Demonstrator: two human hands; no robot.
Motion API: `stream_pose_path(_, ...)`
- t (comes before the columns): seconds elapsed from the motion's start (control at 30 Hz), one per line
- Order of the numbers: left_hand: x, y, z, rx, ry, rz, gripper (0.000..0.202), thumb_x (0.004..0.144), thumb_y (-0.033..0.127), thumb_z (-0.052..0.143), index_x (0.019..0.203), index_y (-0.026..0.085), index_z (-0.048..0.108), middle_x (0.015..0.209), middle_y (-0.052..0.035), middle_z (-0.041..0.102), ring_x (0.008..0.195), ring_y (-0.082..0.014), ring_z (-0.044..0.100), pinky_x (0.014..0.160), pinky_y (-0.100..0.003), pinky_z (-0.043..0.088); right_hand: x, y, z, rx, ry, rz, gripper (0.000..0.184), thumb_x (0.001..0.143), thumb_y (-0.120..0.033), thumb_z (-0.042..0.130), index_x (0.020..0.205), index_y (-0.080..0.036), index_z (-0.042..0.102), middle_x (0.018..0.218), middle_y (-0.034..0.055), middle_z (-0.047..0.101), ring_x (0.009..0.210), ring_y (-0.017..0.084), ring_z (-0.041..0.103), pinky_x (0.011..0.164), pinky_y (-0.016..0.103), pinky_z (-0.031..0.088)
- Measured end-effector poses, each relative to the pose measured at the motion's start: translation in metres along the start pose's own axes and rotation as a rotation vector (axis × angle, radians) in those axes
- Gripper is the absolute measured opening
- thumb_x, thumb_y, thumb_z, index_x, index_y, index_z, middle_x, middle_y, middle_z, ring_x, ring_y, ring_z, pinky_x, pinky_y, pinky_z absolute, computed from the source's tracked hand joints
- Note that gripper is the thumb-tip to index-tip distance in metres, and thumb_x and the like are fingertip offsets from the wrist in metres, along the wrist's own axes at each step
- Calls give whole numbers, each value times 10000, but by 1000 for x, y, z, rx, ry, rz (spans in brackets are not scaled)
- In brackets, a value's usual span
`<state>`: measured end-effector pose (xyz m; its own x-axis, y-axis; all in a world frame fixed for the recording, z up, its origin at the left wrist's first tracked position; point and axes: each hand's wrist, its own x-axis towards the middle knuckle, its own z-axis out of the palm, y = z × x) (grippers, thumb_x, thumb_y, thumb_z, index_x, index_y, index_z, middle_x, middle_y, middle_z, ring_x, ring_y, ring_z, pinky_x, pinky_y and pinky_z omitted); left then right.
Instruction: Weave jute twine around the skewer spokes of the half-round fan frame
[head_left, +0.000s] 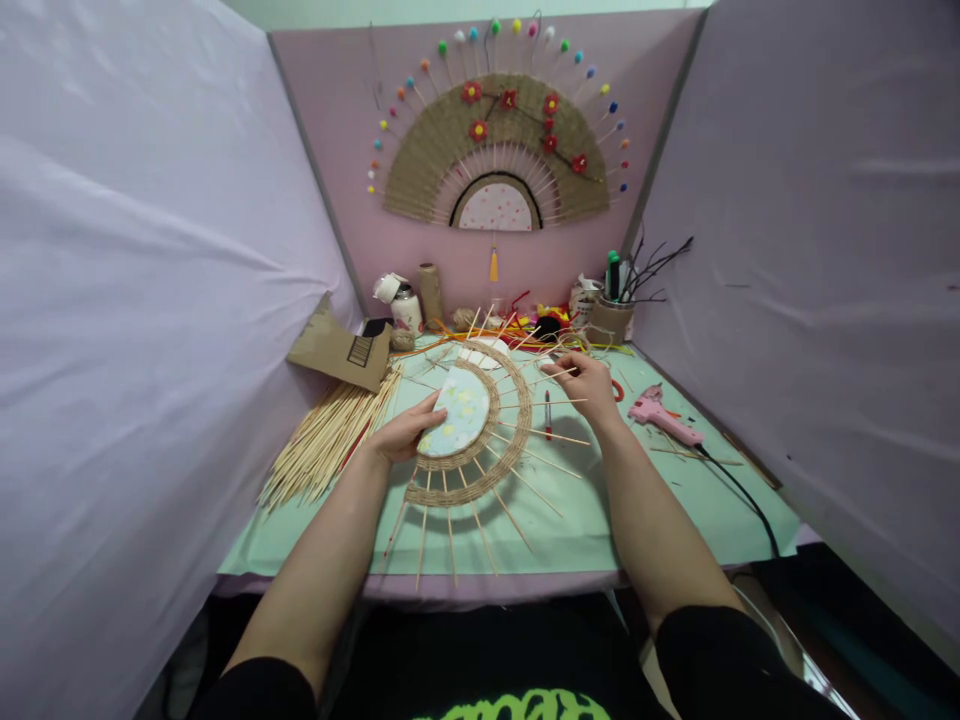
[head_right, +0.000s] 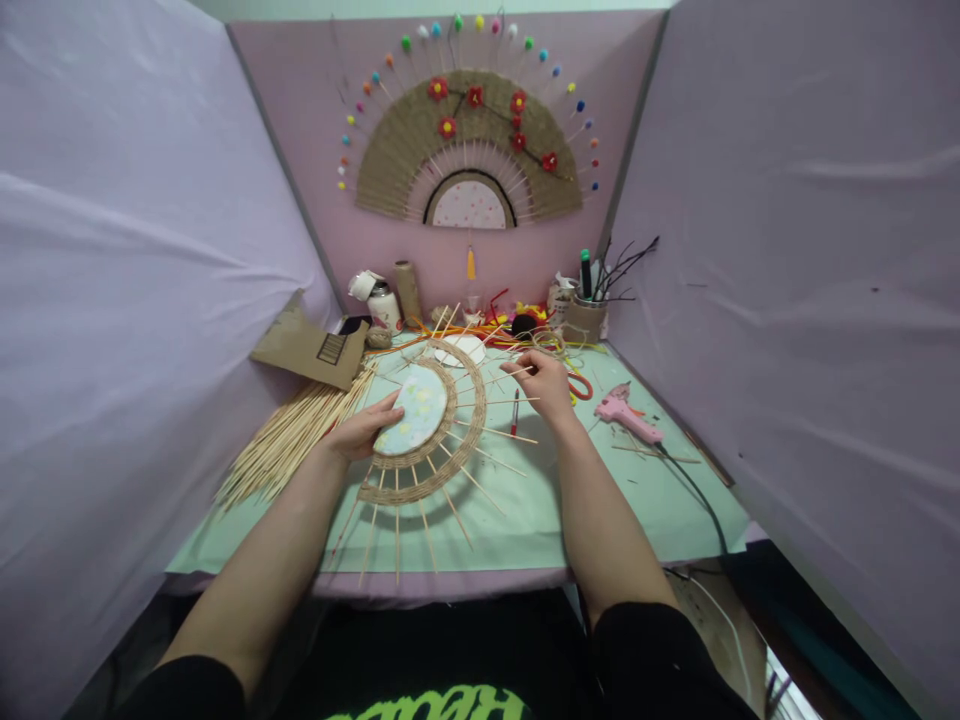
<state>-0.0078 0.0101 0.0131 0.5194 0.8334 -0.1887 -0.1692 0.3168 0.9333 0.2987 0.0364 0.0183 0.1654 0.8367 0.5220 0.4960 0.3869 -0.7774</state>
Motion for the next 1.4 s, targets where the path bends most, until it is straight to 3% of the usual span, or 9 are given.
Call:
stream_pose_path(0.23, -4, 5, -1, -2, 37, -2, 710, 763, 208, 646, 1405, 180, 343, 1026, -111, 692, 677, -138, 671, 544, -173, 502, 4, 2, -6, 20, 31, -146, 213, 810, -371, 542, 824, -185, 645, 816, 50, 639, 752, 177, 556, 698, 303, 427)
stream_pose_path(0.5, -4, 7, -1, -6, 46, -20, 705, 754, 210, 655, 1394, 164, 364, 1014, -117, 696, 655, -140, 665, 539, -181, 496, 5, -3, -13, -30, 200, -175, 191, 814, -350, 551, 826, -186, 647, 838, 69, 642, 763, 188, 566, 708, 317, 441)
stream_pose_path(0.77, -4, 5, 0, 1, 10, -60, 708, 740, 189, 668, 1385, 154, 379, 977, -121, 702, 613, -133, 657, 504, -174, 480, 5, -1, -13, 1, 207, -134, 207, 784, -376, 581, 797, -184, 658, 799, 60, 648, 722, 183, 564, 688, 316, 444)
stream_pose_path(1.03, -7, 4, 6, -27, -64, -61, 778, 694, 174, 706, 1394, 164, 367, 1040, -121, 686, 686, -154, 673, 556, -192, 501, 4, 2, -2, 56, 54, -13, 240, 749, -404, 591, 740, -171, 649, 677, 31, 614, 610, 150, 499, 577, 275, 393)
stream_pose_path(1.23, -4, -5, 7, -1, -151, -118, 792, 695, 203, 725, 1399, 193, 361, 1091, -134, 666, 777, -178, 679, 636, -220, 512, -1, -1, 15, 57, -223, 58, 266, 703, -422, 597, 681, -160, 636, 616, 26, 596, 558, 138, 484, 537, 266, 380)
stream_pose_path(1.4, -2, -9, 8, 21, -216, -107, 759, 712, 201, 715, 1388, 226, 373, 1164, -131, 630, 878, -186, 665, 698, -231, 511, -4, -4, 18, 32, -232, 91, 285, 712, -435, 587, 685, -156, 640, 589, 22, 583, 554, 138, 485, 522, 259, 374)
